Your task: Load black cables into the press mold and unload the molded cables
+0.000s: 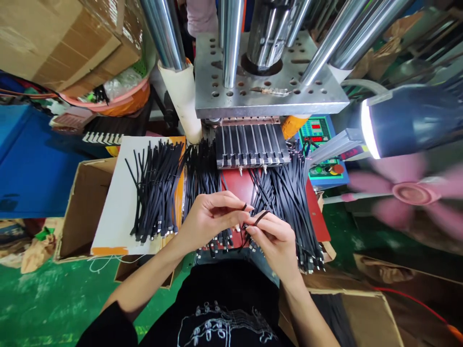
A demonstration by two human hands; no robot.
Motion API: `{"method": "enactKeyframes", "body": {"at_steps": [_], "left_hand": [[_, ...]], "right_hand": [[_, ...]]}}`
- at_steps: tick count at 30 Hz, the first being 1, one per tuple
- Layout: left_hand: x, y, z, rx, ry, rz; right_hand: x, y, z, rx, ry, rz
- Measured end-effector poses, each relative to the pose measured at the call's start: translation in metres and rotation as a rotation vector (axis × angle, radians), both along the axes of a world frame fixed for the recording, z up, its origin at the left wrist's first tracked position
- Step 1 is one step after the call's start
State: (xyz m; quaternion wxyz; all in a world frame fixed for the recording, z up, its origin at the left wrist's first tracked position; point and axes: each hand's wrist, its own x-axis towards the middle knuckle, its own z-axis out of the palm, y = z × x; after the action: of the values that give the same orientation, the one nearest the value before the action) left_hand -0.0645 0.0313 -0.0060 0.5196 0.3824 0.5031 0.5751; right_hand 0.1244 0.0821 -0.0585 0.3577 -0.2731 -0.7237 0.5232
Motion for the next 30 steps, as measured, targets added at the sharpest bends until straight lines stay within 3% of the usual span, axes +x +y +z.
{"method": "enactKeyframes", "body": {"at_steps": [7, 12, 15, 18, 21, 23, 26, 28, 30], "left_hand": [[-0.004, 0.002, 0.004, 0.077, 0.179, 0.084], [-0.007, 0.005, 0.005, 0.16, 0.37, 0.131], [-0.018, 0.016, 0.003, 0.219, 0.498, 0.222], [-0.041, 0.041, -0.009, 0.273, 0.633, 0.328], [-0.072, 0.081, -0.035, 0.331, 0.791, 0.37], [-0.09, 0.112, -0.056, 0.313, 0.883, 0.375], [-0.104, 0.145, -0.081, 0.258, 0.923, 0.439], [-0.107, 0.148, -0.087, 0.268, 0.907, 0.485], [-0.107, 0.133, -0.087, 0.35, 0.953, 0.472]], "right_hand": [[-0.02, 0.002, 0.011, 0.07, -0.045, 0.03], [-0.029, 0.004, 0.002, 0.023, -0.067, 0.082], [-0.026, -0.002, -0.011, -0.072, -0.158, 0.196], [-0.018, 0.001, -0.013, -0.176, -0.314, 0.422], [-0.014, 0.034, 0.005, -0.166, -0.414, 0.561], [-0.022, 0.072, 0.023, -0.073, -0.421, 0.489], [-0.057, 0.134, 0.038, 0.05, -0.358, 0.334], [-0.087, 0.166, 0.038, 0.053, -0.308, 0.313], [-0.114, 0.188, 0.031, 0.033, -0.278, 0.334]]}}
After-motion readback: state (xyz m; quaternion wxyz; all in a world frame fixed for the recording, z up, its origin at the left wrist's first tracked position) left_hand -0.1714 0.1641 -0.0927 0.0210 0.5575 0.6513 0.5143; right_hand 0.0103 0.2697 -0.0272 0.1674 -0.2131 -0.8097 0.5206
